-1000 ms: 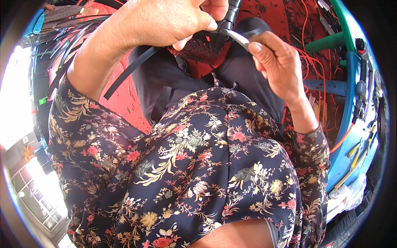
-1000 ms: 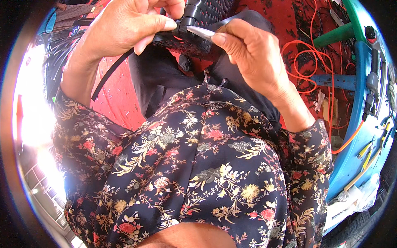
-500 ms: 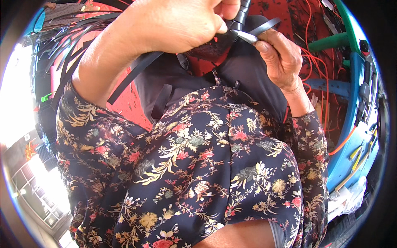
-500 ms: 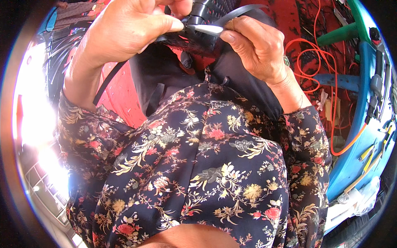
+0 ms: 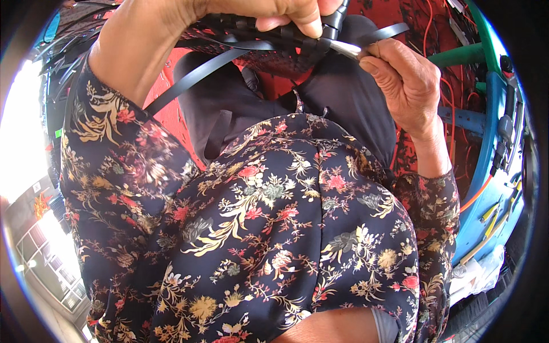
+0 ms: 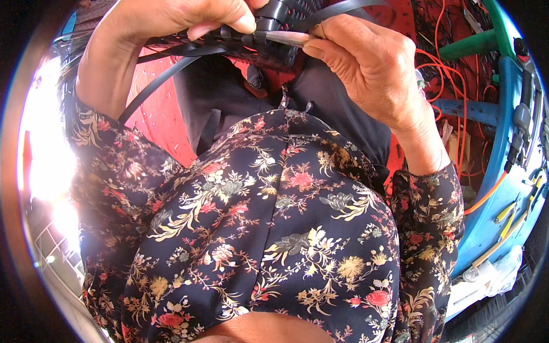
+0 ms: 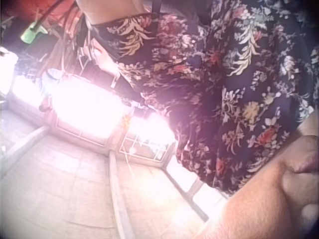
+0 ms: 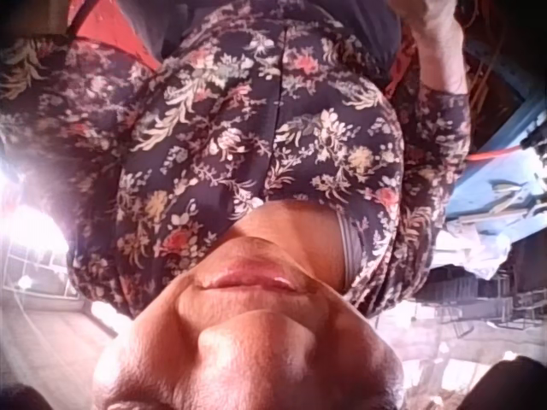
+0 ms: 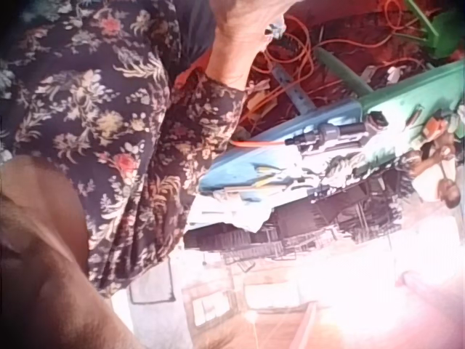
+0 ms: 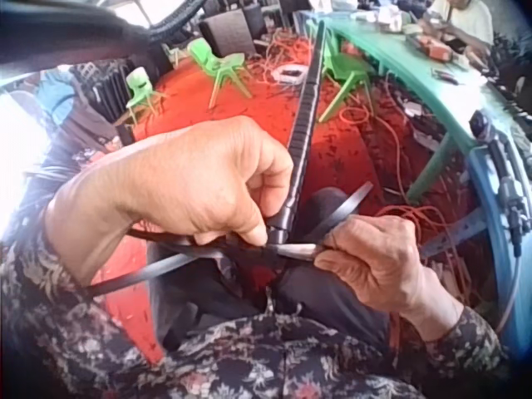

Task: The person weaves black plastic straps around a chair frame by hand. They use a heat gun to bond the straps and pliers to pull the material tight and trim it.

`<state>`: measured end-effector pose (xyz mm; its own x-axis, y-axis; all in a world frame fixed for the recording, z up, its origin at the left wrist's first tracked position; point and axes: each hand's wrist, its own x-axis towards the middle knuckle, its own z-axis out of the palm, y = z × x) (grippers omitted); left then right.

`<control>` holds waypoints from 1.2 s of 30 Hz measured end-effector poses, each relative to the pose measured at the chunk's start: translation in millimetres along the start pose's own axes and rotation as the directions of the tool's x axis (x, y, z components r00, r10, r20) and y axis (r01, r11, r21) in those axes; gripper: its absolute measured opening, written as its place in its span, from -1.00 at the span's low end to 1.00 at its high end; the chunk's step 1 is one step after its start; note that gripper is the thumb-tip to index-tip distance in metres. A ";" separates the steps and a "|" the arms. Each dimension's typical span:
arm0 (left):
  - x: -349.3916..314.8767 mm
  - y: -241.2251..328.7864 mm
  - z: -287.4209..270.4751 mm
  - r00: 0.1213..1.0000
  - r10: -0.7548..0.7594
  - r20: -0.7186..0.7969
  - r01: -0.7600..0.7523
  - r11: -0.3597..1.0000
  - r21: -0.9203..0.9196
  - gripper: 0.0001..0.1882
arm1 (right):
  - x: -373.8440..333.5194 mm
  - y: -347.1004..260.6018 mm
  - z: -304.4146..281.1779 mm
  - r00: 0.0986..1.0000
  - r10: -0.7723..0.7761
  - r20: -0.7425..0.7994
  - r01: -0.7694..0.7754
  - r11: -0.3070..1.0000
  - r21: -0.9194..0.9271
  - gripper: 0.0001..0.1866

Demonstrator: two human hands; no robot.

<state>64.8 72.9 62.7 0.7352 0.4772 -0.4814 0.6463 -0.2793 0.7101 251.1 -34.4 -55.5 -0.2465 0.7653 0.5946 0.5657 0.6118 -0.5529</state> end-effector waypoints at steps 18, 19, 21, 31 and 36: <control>2.2 -9.5 2.8 0.988 0.154 -0.011 -0.154 0.988 0.021 -0.92 | -2.7 -18.8 10.6 0.966 0.242 0.087 -0.242 0.970 -0.015 -0.82; -2.4 -20.1 9.2 0.977 0.202 -0.071 -0.197 0.978 0.070 -0.92 | -0.1 -18.1 12.0 0.980 0.185 0.075 -0.185 0.983 -0.005 -0.83; 19.6 -37.6 11.6 0.886 0.456 -0.087 -0.438 0.882 0.172 -0.93 | -6.4 -6.8 8.8 0.987 0.158 0.004 -0.157 0.985 -0.078 -0.83; -5.7 -57.6 51.3 0.637 0.707 -0.306 -0.525 0.689 0.500 -0.83 | -21.2 -9.3 -8.8 0.788 0.585 0.194 -0.608 0.686 0.401 -0.56; -25.2 -44.8 65.8 0.599 0.719 -0.352 -0.552 0.689 0.469 -0.83 | -3.9 17.7 -17.1 0.741 0.660 0.124 -0.429 0.324 0.843 -0.55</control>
<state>30.8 18.6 9.2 0.8335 0.3779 0.4030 0.1351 -0.8467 0.5146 275.5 -30.0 -57.6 0.0937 0.9956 0.0032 -0.3747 0.0383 -0.9264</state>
